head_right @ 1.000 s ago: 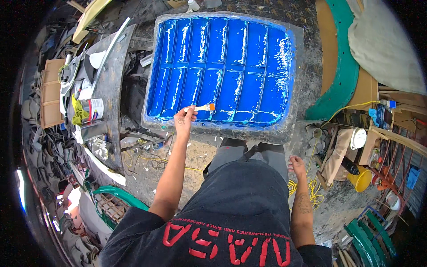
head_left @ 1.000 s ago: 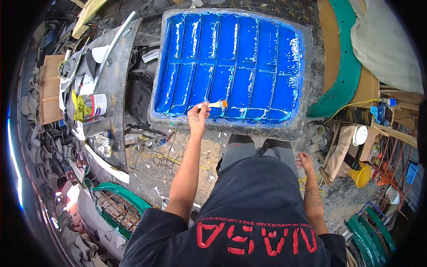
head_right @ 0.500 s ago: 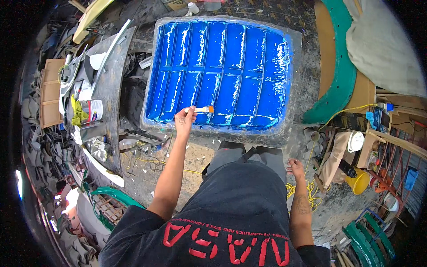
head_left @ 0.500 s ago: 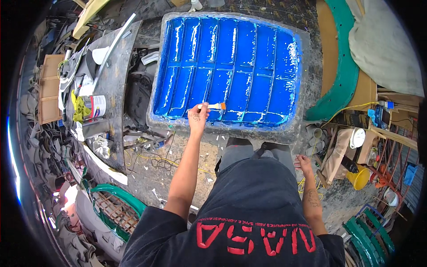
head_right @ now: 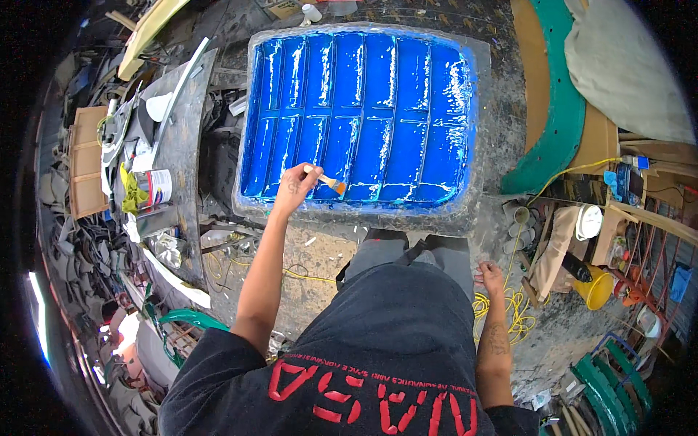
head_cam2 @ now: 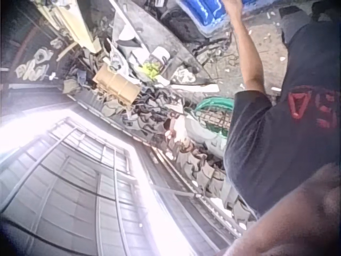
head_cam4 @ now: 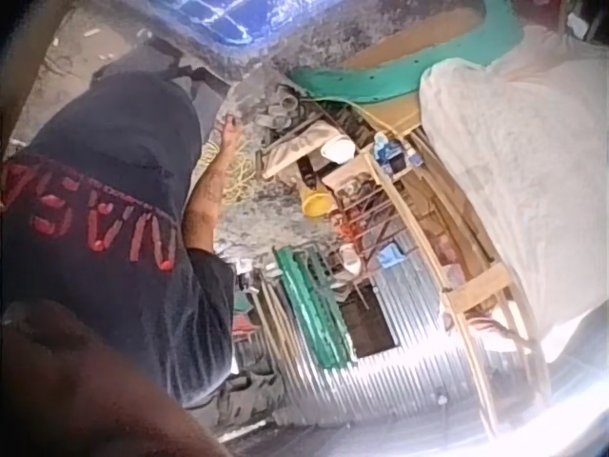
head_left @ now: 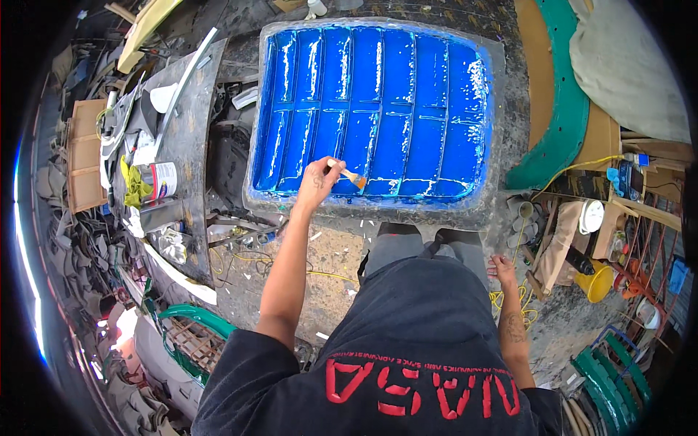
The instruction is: The person prepares a paint mixture by pouring liquids from a white jug and a metal can into a container, stirring the contents with a brush, and then applying the blue mixture to a textured mold on a table.
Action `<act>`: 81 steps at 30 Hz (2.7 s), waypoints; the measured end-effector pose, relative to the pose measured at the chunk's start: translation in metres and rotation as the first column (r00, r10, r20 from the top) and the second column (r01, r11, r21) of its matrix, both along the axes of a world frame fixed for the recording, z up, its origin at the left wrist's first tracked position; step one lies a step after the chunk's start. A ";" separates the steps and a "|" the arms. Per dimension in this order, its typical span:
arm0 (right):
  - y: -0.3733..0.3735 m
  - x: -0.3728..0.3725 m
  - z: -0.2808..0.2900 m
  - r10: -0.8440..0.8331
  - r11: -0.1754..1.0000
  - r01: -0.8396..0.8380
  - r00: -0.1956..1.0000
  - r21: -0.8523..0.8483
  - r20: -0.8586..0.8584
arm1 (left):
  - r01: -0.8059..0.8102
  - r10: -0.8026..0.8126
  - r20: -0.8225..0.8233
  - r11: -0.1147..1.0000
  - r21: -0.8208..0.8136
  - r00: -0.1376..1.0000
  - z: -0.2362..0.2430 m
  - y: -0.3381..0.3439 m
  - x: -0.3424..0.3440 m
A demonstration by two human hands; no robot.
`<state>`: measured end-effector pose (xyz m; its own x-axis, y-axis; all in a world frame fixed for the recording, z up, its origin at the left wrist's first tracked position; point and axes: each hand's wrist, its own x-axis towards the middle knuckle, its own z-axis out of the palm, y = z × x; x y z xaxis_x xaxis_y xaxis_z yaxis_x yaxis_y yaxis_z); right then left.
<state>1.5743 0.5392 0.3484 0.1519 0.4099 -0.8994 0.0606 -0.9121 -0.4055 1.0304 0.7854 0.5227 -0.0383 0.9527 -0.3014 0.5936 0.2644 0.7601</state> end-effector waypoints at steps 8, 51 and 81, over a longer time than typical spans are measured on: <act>-0.005 -0.008 0.017 -0.044 0.998 0.044 0.999 -0.036 0.001 | 0.054 -0.052 -0.032 0.997 0.047 0.998 -0.033 0.037 -0.002; -0.009 0.013 -0.003 -0.228 0.974 0.228 0.973 -0.007 -0.030 | 0.563 -0.520 -0.331 0.825 0.043 0.787 -0.009 0.144 0.049; 0.048 0.010 -0.004 -0.014 0.995 0.013 1.000 0.101 0.002 | -0.211 0.219 -0.105 0.974 0.082 0.970 0.040 -0.122 -0.049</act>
<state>1.5841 0.5868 0.3444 0.1604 0.4969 -0.8529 0.0499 -0.8670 -0.4957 0.9812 0.6629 0.5628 -0.2742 0.9370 -0.2164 0.6119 0.3436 0.7124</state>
